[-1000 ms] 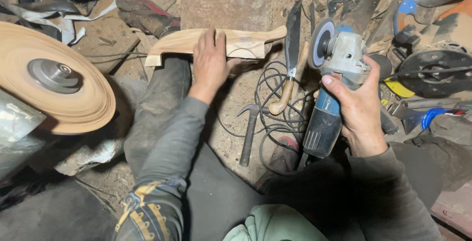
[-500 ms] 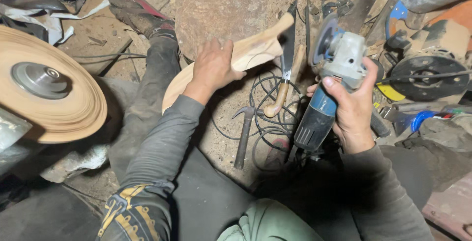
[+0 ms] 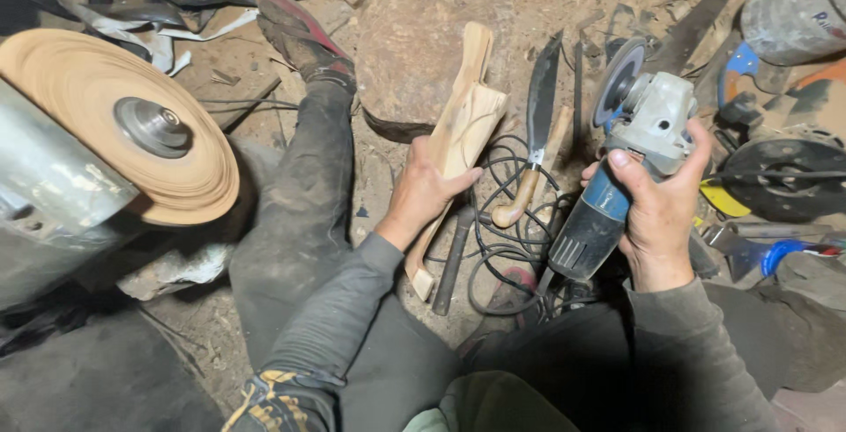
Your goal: The person sits on the workshop floor holding a curved wooden workpiece and sands its surfaces with a handheld angle grinder, repeatedly repositioning and turning the wood to grind different edges and faces.
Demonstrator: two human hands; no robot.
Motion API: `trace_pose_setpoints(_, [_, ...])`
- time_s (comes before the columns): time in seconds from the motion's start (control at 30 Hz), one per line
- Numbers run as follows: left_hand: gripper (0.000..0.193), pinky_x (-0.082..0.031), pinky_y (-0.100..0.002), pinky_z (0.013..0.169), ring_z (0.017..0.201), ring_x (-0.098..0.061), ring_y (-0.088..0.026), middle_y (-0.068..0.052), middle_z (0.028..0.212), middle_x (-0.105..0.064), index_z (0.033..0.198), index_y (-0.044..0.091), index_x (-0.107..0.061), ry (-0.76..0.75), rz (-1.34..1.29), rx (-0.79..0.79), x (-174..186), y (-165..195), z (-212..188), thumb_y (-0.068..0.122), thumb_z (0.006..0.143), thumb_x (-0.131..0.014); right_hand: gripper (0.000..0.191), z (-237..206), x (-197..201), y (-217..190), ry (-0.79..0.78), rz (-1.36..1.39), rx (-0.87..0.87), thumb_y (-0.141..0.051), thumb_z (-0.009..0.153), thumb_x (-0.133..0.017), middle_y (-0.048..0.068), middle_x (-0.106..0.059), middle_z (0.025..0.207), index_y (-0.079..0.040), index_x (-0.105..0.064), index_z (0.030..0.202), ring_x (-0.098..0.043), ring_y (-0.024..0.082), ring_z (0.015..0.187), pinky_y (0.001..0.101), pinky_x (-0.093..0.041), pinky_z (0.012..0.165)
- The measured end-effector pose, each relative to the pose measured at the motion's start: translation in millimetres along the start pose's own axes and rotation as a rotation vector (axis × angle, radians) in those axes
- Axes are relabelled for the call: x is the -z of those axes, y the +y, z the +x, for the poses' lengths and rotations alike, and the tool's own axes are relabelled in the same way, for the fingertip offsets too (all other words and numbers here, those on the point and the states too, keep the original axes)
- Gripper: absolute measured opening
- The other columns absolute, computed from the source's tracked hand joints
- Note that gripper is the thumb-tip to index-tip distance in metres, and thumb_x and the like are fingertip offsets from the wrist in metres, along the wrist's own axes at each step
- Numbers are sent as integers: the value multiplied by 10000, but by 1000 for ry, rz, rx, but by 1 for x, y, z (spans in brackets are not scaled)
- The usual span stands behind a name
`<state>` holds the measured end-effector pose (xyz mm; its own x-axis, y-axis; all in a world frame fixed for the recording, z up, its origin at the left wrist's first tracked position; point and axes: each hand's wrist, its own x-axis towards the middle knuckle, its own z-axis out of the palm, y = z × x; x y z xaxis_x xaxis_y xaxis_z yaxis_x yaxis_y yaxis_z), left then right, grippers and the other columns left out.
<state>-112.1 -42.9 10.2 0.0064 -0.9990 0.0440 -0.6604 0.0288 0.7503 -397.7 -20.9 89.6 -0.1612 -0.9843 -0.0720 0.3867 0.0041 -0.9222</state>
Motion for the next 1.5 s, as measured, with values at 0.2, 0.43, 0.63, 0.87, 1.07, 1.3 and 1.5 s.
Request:
trace_pose_setpoints(0.2, [925,-566,-496,673,794,-704,-433,-285,981,-671,1136,-61,-456,-49,343,113,-4,-28,-13,650,704,-860,799,7,0,8,-53,-385,179,3,956,-793,231,-597,1224,-111,-249,1530,-667,360,972,473,-582,867])
trace_pose_setpoints(0.43, [864,-582,-459,705,834,-716,-400,-246,1009,-664,1172,-13,-510,-152,423,103,-2,-50,-13,542,650,-916,913,52,-16,10,-327,-1265,310,-291,814,-928,288,-669,1236,-27,-351,1470,-705,420,1112,464,-555,947])
trace_pose_setpoints(0.63, [818,-573,-449,763,947,-690,-395,-233,1044,-647,1217,22,-491,-218,492,155,4,-46,-16,480,684,-911,929,64,-45,46,-464,-1355,130,-346,763,-888,328,-679,1129,-28,-362,1460,-689,491,1010,494,-553,848])
trace_pose_setpoints(0.87, [739,-566,-449,811,984,-680,-382,-207,1044,-644,1161,56,-467,-293,498,189,5,-57,-7,420,695,-909,908,73,-69,72,-555,-1452,57,-343,798,-862,331,-688,1049,-28,-333,1465,-680,518,964,539,-546,831])
trace_pose_setpoints(1.07, [754,-558,-445,831,998,-677,-375,-209,1053,-642,1196,62,-462,-355,473,193,14,-61,-1,402,694,-910,898,80,-82,74,-539,-1543,123,-333,787,-872,325,-699,1050,-46,-338,1449,-688,514,948,554,-547,786])
trace_pose_setpoints(1.3, [826,-547,-452,842,1017,-678,-370,-210,1078,-649,1262,51,-448,-420,444,205,22,-59,7,433,696,-913,905,115,-79,72,-486,-1565,171,-289,817,-863,324,-700,1039,-20,-305,1477,-704,494,919,527,-572,786])
trace_pose_setpoints(1.5, [830,-550,-444,835,1016,-686,-357,-208,1100,-641,1298,59,-436,-496,446,250,23,-60,10,425,718,-903,918,104,-85,76,-518,-1598,81,-294,808,-858,322,-702,1005,-22,-298,1483,-706,488,897,518,-575,790])
